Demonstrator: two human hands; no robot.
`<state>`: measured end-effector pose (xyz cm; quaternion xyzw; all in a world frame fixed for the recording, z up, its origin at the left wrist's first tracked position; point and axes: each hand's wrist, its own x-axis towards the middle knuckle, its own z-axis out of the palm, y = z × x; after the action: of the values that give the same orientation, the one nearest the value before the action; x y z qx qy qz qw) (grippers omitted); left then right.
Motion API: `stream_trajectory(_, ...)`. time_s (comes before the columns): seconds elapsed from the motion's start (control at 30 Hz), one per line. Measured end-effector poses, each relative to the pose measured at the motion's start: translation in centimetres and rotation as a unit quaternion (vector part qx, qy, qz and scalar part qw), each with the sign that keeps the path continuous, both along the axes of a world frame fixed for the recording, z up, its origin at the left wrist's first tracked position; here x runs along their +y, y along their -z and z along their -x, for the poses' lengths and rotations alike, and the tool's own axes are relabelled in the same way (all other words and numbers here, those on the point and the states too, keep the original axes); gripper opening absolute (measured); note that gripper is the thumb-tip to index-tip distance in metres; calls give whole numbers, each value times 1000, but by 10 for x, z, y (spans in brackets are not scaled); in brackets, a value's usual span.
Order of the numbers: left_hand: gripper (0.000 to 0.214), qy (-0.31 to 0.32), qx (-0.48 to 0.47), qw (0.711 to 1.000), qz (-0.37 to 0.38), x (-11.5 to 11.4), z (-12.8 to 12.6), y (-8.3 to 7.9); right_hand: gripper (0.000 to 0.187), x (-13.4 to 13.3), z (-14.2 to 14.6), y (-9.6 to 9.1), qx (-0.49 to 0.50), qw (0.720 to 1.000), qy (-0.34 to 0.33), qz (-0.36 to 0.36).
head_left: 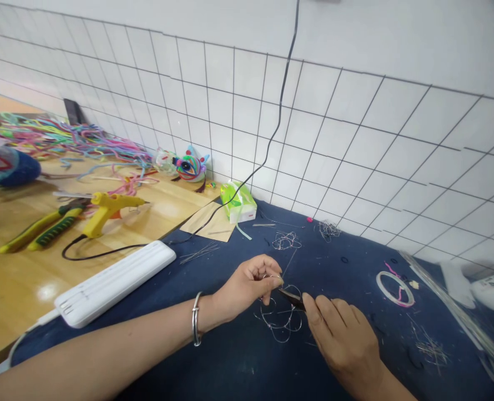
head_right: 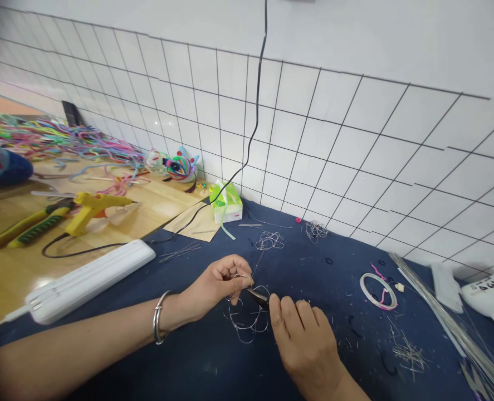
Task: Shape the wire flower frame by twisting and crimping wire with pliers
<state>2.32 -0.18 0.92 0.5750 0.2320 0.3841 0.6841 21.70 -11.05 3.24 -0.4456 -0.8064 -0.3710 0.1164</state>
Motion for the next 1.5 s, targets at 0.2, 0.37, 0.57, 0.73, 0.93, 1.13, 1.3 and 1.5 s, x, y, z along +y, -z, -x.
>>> stream_trajectory(0.2,17,1,8,1000,0,0,0,0,33,-1,1,-4,0,1000,-7,9)
stream_trajectory(0.37,17,5,5,1000,4,-1,0,1,34,0,1,0,8,1000,-8,14)
stream_trajectory(0.57,20,4,-31,999,18,2,0,0,36,-2,3,-6,5,1000,3,-18)
stream_trajectory(0.73,23,-5,-44,999,0,1,3,-7,32,-4,6,-16,3,999,1,-47)
stream_trajectory(0.93,26,-28,-45,998,-14,1,5,-13,30,-2,9,-23,-2,999,-7,-53)
stream_trajectory(1.13,26,-45,-44,998,-15,1,5,-13,29,5,11,-28,-8,998,-25,-49)
stream_trajectory(1.3,25,-46,-51,998,3,2,4,-12,29,11,14,-29,-12,999,-27,-34)
stream_trajectory(1.5,27,-48,-63,996,41,3,3,-10,29,15,13,-26,-1,999,-34,-24)
